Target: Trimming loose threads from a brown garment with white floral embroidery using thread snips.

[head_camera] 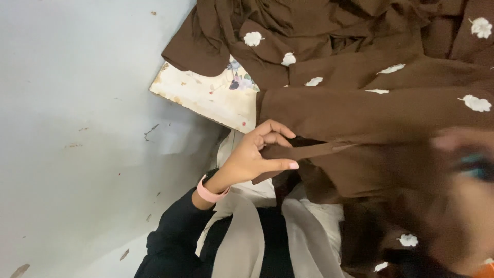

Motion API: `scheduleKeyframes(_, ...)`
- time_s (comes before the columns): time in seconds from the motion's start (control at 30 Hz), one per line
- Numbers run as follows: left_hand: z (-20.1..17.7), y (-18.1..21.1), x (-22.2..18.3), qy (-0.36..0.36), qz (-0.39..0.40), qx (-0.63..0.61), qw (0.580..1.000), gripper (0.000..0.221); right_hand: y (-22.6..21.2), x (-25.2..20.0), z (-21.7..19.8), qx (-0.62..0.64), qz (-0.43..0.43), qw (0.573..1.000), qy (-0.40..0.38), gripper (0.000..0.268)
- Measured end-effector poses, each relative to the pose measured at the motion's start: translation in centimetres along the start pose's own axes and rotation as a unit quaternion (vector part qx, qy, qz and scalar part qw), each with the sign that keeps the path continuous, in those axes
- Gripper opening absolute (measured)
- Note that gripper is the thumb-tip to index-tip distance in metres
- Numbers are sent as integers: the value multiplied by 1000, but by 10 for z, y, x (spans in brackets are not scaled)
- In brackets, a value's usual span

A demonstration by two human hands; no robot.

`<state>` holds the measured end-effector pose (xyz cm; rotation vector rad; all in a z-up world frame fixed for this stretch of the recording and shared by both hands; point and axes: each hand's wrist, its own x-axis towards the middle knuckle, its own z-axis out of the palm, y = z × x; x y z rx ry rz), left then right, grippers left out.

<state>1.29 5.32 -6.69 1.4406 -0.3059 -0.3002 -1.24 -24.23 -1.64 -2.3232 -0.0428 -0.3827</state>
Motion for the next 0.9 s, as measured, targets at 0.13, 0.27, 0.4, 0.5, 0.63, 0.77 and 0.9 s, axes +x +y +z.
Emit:
scheduleKeyframes(0.13, 6, 6, -8, 12, -4, 5, 1000, 41, -63, 3, 60, 89, -74, 989, -94, 33)
scheduleKeyframes(0.27, 2, 8, -19, 42, 0, 23, 999, 39, -68, 5, 85, 83, -126, 980, -127, 27)
scheduleKeyframes(0.4, -2, 6, -23, 98, 2, -38, 995, 42, -64, 6, 91, 150, -91, 977, -125, 7)
scheduleKeyframes(0.5, 4, 2, -25, 76, 14, -104, 992, 44, -53, 0, 94, 190, -74, 971, -127, 6)
scheduleKeyframes(0.63, 31, 16, -18, 25, 31, -175, 984, 15, -59, -6, 96, 210, -68, 969, -109, 11)
scheduleKeyframes(0.77, 17, -35, -11, 20, 2, -198, 980, 17, -54, -8, 85, 184, -93, 978, -20, 11)
scheduleKeyframes(0.9, 18, -8, -15, 24, -60, -86, 994, 20, -44, -16, 80, 72, -148, 981, 98, 12)
